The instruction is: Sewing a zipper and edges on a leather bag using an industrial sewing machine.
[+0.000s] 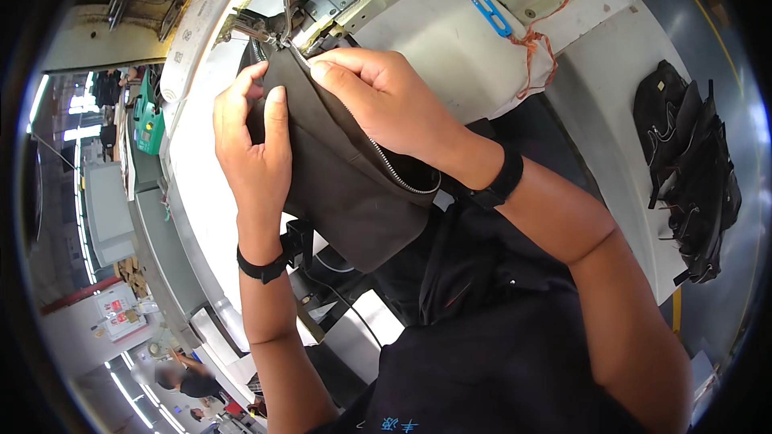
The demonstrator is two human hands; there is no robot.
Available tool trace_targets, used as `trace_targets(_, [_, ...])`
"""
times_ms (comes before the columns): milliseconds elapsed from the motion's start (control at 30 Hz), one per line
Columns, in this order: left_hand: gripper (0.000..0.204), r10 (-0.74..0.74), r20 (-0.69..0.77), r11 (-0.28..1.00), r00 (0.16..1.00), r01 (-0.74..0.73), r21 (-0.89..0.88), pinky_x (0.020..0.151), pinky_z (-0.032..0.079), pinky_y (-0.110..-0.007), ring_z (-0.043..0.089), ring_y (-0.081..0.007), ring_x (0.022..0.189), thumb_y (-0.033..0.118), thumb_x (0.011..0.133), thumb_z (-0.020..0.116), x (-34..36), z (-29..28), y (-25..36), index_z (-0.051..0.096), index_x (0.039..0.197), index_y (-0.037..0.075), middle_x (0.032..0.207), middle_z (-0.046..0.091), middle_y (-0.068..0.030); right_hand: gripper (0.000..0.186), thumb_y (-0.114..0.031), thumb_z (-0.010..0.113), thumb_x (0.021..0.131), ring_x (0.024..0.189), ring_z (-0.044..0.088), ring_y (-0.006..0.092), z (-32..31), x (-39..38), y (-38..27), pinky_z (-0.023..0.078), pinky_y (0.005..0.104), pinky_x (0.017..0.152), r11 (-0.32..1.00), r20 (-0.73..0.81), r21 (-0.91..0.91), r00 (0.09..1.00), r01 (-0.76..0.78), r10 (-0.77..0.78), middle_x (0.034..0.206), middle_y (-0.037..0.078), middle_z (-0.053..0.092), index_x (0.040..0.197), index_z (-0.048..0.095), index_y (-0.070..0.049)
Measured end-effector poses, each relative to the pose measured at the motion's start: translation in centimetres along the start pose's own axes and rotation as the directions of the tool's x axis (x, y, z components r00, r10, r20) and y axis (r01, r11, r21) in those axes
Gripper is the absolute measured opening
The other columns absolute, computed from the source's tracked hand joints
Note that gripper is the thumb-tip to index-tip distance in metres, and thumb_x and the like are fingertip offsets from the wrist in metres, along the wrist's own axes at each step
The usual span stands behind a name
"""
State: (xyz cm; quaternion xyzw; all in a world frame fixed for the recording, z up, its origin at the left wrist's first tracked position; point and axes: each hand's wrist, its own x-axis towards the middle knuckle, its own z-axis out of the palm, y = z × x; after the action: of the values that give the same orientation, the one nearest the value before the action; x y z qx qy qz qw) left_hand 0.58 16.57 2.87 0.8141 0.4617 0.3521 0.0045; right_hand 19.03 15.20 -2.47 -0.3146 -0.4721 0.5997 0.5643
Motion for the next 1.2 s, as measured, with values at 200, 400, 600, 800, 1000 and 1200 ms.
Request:
trace_targets(200, [0.041, 0.086, 0.023, 0.993, 0.996, -0.084, -0.078, 0.099, 0.049, -0.039, 0.061, -0.0308, 0.115, 0.01, 0.086, 0.08, -0.1, -0.3, -0.2, 0.068, 0.125, 0.006, 0.122, 0.063, -0.0155, 0.019, -0.012, 0.057, 0.104, 0.067, 0.044, -0.0006, 0.9, 0.6, 1.0, 0.036, 0.0216, 0.056, 0.995, -0.048, 0.079, 0.997, 0.059, -0.055, 0.073, -0.009, 0.054, 0.103, 0.068, 0.003])
trace_targets(400, [0.056, 0.145, 0.104, 0.988, 0.984, -0.139, -0.067, 0.1, 0.048, -0.041, 0.058, -0.0318, 0.119, 0.015, 0.077, 0.089, -0.8, -1.1, 0.7, 0.067, 0.128, 0.007, 0.131, 0.059, -0.0165, 0.02, -0.006, 0.057, 0.104, 0.084, 0.057, 0.0008, -0.6, -2.8, 0.2, 0.048, 0.0201, 0.072, 0.991, 0.089, -0.134, 0.995, -0.025, 0.037, 0.093, -0.002, 0.067, 0.121, 0.065, 0.003])
trace_targets(600, [0.043, -0.289, 0.198, 0.918, 0.936, 0.33, -0.219, 0.071, 0.049, -0.027, 0.057, -0.0129, 0.082, 0.017, 0.078, 0.091, -3.7, -1.4, 5.5, 0.064, 0.109, 0.005, 0.103, 0.062, -0.0047, 0.024, -0.006, 0.069, 0.098, 0.083, 0.058, 0.0033, -1.6, -6.2, -0.7, 0.05, 0.0236, 0.074, 0.97, 0.082, -0.235, 0.994, -0.054, 0.075, 0.094, 0.0, 0.068, 0.121, 0.066, 0.0])
trace_targets(800, [0.039, -0.491, 0.265, 0.731, 0.83, 0.558, -0.392, 0.059, 0.044, -0.02, 0.053, -0.0048, 0.069, 0.017, 0.09, 0.082, -6.4, 0.8, 9.7, 0.051, 0.109, 0.004, 0.088, 0.056, -0.0021, 0.024, -0.004, 0.068, 0.095, 0.088, 0.066, 0.0181, -2.0, -7.9, 0.0, 0.053, 0.0296, 0.078, 0.823, 0.11, -0.471, 0.946, 0.319, -0.303, 0.099, 0.009, 0.07, 0.118, 0.069, 0.002])
trace_targets(1000, [0.025, -0.587, 0.161, 0.689, 0.793, 0.594, -0.414, 0.065, 0.05, -0.02, 0.065, -0.008, 0.078, 0.009, 0.097, 0.071, -7.1, 1.6, 11.0, 0.054, 0.113, 0.0, 0.094, 0.064, -0.0061, 0.023, -0.004, 0.068, 0.095, 0.086, 0.066, 0.0222, -1.6, -8.7, 0.7, 0.052, 0.0314, 0.073, 0.833, 0.091, -0.472, 0.955, 0.29, -0.281, 0.099, 0.011, 0.069, 0.117, 0.07, 0.002])
trace_targets(1200, [0.022, -0.586, 0.156, 0.668, 0.795, 0.583, -0.463, 0.07, 0.055, -0.022, 0.067, -0.01, 0.084, 0.003, 0.097, 0.067, -7.7, 2.0, 11.4, 0.056, 0.115, -0.003, 0.101, 0.069, -0.0111, 0.021, -0.005, 0.068, 0.095, 0.08, 0.066, 0.0274, -1.5, -8.9, 0.8, 0.053, 0.0342, 0.07, 0.776, 0.046, -0.536, 0.929, 0.333, -0.367, 0.095, 0.011, 0.069, 0.115, 0.07, 0.001])
